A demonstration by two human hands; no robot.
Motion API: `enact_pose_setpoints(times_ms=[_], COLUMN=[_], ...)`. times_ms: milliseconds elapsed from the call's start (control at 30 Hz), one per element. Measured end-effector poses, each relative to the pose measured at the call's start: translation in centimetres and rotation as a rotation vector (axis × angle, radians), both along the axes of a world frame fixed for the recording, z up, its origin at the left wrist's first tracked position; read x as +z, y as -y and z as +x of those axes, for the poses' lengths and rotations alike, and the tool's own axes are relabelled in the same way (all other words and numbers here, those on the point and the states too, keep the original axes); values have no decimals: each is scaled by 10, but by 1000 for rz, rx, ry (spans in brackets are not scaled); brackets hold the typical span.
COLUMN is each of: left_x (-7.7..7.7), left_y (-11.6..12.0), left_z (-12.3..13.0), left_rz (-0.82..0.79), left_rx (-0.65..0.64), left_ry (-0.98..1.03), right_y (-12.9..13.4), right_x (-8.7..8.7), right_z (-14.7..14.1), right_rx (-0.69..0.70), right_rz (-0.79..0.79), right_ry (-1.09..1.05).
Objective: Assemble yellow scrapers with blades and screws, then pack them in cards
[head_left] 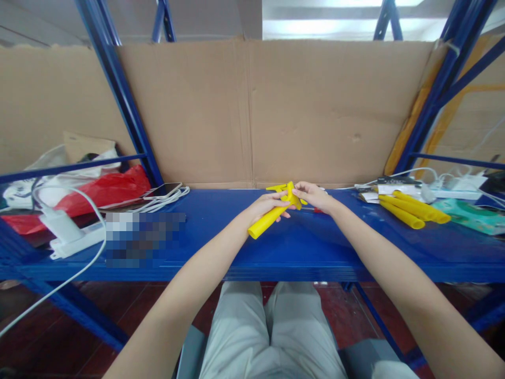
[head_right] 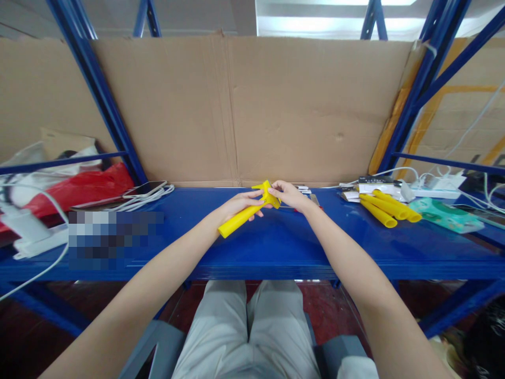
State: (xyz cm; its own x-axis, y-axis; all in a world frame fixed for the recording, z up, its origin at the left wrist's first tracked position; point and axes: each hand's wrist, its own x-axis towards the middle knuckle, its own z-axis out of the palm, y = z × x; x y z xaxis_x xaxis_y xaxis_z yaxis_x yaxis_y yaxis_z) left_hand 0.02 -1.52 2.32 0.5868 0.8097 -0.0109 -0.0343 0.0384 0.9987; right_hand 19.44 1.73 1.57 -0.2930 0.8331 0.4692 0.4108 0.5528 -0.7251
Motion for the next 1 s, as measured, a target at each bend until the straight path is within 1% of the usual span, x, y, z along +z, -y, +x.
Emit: enact_pose_setpoints(times_ms=[167, 400, 633, 1000], left_x=[1, 2, 4, 4], left_y=[0, 0, 1, 0], left_z=[1, 2, 2, 1], left_rz=[5, 9, -5, -43], left_rx=[26, 78, 72, 48], left_ry=[11, 39, 67, 80], right_y=[-3, -1, 3, 1], right_x=[-2, -5, -5, -6], right_z=[-2, -11, -15, -13], right_rx=[17, -32, -52, -54], right_rz=[23, 57, 60, 82], right_ry=[-49, -29, -5, 0])
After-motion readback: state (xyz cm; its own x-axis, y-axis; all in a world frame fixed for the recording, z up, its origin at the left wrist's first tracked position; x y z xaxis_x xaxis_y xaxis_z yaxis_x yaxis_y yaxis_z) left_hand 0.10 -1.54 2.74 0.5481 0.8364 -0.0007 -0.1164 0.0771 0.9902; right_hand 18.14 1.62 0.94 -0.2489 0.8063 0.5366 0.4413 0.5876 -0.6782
